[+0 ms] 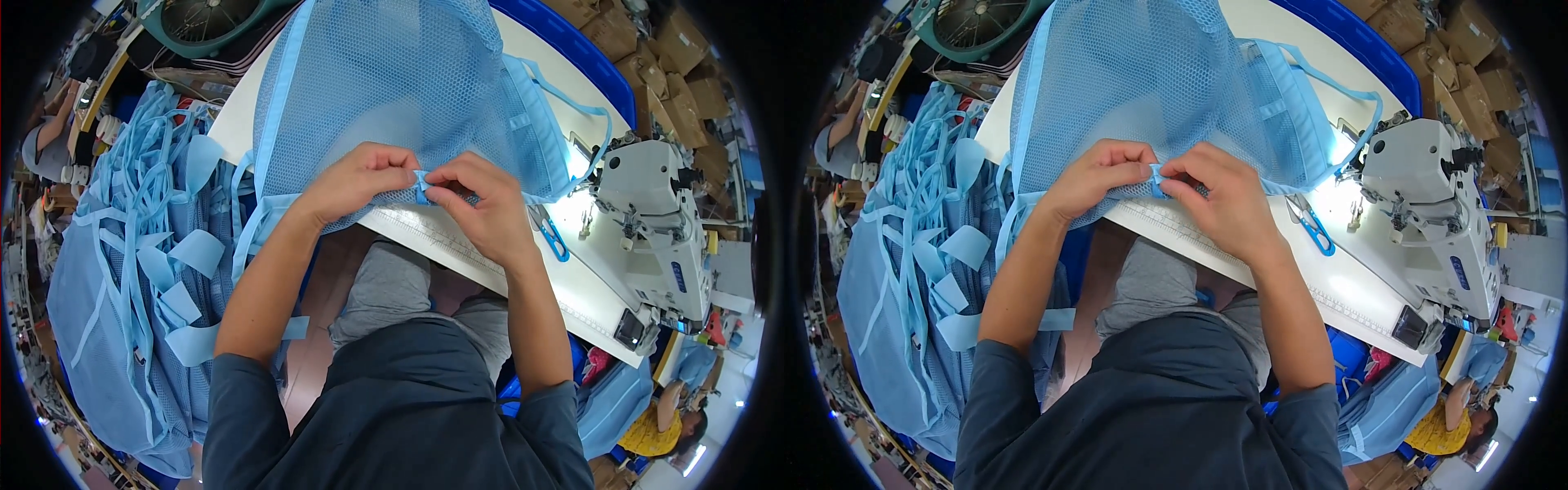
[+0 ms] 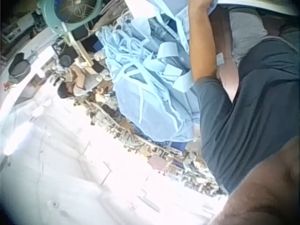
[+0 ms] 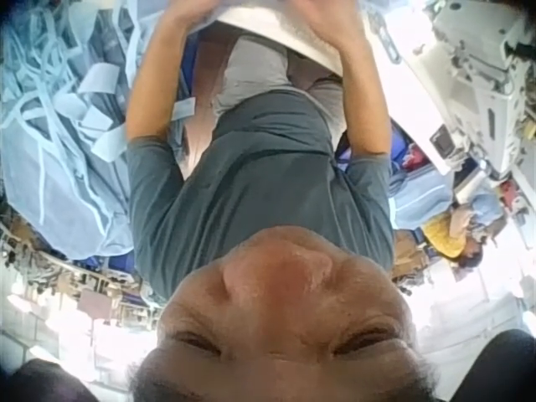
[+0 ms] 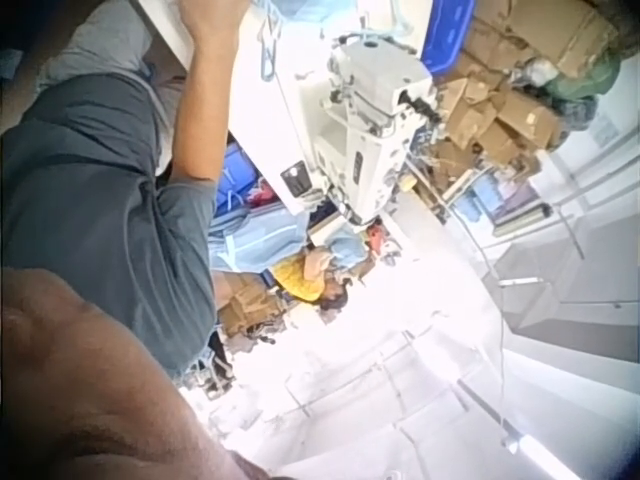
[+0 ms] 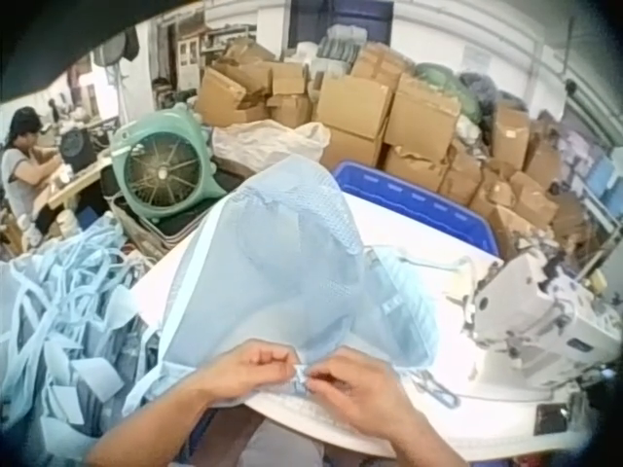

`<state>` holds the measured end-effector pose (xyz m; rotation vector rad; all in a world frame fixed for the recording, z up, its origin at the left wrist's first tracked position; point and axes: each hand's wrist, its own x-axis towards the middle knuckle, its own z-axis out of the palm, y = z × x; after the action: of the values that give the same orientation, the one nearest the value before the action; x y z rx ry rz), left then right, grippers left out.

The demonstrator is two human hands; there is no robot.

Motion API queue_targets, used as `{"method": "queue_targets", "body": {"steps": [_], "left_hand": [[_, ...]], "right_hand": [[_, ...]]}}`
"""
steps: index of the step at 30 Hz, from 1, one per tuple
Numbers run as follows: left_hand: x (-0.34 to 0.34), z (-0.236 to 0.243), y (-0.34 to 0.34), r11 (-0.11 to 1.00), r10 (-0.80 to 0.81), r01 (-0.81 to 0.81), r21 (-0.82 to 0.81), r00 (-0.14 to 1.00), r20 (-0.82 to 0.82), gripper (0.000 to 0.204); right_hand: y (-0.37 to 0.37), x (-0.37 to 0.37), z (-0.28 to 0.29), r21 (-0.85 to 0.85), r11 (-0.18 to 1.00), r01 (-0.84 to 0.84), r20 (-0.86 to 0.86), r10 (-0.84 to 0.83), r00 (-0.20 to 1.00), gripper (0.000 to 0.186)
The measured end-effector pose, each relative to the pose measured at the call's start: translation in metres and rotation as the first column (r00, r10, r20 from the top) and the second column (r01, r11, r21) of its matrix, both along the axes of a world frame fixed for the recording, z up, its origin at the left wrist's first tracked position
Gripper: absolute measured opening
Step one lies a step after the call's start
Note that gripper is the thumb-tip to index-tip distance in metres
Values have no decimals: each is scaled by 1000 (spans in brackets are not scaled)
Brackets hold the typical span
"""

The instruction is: Sewing a light blue mesh bag using an industrial sewing machine.

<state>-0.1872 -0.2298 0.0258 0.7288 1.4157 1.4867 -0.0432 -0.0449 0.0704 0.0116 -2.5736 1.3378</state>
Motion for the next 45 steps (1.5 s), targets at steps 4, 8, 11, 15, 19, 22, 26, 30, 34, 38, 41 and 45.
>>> {"method": "queue_targets", "body": {"steps": [4,8,11,15,19,22,26,30,34,38,41,45], "left_hand": [[0,-1,1,1000,1,-1,17,1000,12,15],[0,-1,1,1000,15,-15,-5,1000,-5,16],[1,1,2,1000,-1,1,-5,1000,11,15],[3,6,0,999,-25,24,-37,1000,-19,16],[2,8,-1,999,-51,51,-11,999,-4,17],[3,7,1,999,-33,33,-3,999,15,17],[3,6,0,999,-37,37,-1,999,30,17],[4,8,0,1000,-27,28,-15,1000,11,16],[3,6,0,1000,-26,25,-5,999,-25,15],[4,10,0,1000,-7,7,7,1000,9,15],[3,10,0,1000,-12,13,-7,999,31,15],[1,6,-1,1000,-31,31,7,1000,5,16]], "right_hand": [[0,-1,-4,64,998,14,-88,-8,996,12],[-1,-2,-5,146,989,3,-126,16,992,11],[-2,-2,-7,198,980,13,-146,17,989,10],[-5,-2,-7,68,996,52,-50,-48,998,7],[-2,-4,-14,-64,992,106,39,-104,994,8],[3,-3,-18,-182,975,123,76,-111,991,9],[2,-1,-7,-166,984,65,72,-54,996,10],[3,3,-9,-148,988,54,-5,-55,998,9],[0,4,-8,-146,986,86,15,-85,996,9],[-4,3,-4,-93,992,89,13,-88,996,12],[-4,3,-5,-88,992,93,-28,-96,995,13],[0,5,-8,-105,991,83,-11,-85,996,11]]}}
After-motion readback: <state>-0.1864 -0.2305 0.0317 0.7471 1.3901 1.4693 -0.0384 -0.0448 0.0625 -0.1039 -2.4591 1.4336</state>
